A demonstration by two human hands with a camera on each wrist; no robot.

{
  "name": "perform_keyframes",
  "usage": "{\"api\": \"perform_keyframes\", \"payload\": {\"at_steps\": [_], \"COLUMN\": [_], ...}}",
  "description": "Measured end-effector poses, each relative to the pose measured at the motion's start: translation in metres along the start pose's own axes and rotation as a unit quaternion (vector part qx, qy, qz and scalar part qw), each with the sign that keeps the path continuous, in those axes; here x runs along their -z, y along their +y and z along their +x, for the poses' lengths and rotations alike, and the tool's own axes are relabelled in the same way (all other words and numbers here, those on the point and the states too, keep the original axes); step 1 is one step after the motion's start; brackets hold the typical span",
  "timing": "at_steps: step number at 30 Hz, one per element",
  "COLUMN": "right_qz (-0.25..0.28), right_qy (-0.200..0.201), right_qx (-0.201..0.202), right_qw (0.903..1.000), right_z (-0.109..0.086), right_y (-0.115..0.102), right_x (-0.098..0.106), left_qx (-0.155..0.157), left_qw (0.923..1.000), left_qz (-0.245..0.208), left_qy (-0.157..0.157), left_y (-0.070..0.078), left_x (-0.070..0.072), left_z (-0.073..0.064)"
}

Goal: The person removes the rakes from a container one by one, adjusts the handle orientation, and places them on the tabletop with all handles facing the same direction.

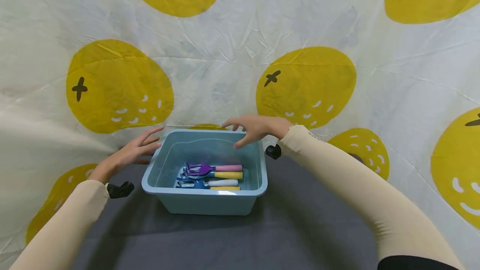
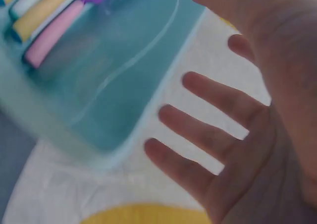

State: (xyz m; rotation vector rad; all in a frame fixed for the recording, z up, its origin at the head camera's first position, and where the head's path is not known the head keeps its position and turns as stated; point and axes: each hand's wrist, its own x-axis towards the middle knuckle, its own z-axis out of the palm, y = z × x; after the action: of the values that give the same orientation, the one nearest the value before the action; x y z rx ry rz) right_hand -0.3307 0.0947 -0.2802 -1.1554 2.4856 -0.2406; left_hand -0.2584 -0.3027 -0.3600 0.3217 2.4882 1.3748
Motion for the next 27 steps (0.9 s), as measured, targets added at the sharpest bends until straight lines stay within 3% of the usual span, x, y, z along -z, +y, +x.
{"api": "perform_keyframes", "payload": {"at_steps": [5,13,24,27], "right_qz": [-0.018,-0.032,-0.064,-0.044], "right_qy": [-0.071,-0.137,-0.148,-0.158], "right_qx": [-0.019,-0.041,-0.097,-0.121], "right_qw": [0.9972,0.9892,0.982,0.979], "right_z": [0.025,0.06,0.085,0.091], "right_y": [-0.013,-0.022,0.001,0.005], "right_x": [-0.015,-0.047,-0.084,-0.092], "left_qx": [0.007,0.004,-0.042,-0.048], "left_qw": [0.9994,0.9958,0.9883,0.9856], "left_qz": [-0.034,-0.092,-0.146,-0.162], "left_qy": [-0.003,-0.005,0.011,0.01], "left_y": [-0.013,-0.028,-0.046,-0.049], "left_x": [-0.009,-0.025,-0.052,-0.055], "left_z": [-0.005,-0.012,-0.013,-0.014]}}
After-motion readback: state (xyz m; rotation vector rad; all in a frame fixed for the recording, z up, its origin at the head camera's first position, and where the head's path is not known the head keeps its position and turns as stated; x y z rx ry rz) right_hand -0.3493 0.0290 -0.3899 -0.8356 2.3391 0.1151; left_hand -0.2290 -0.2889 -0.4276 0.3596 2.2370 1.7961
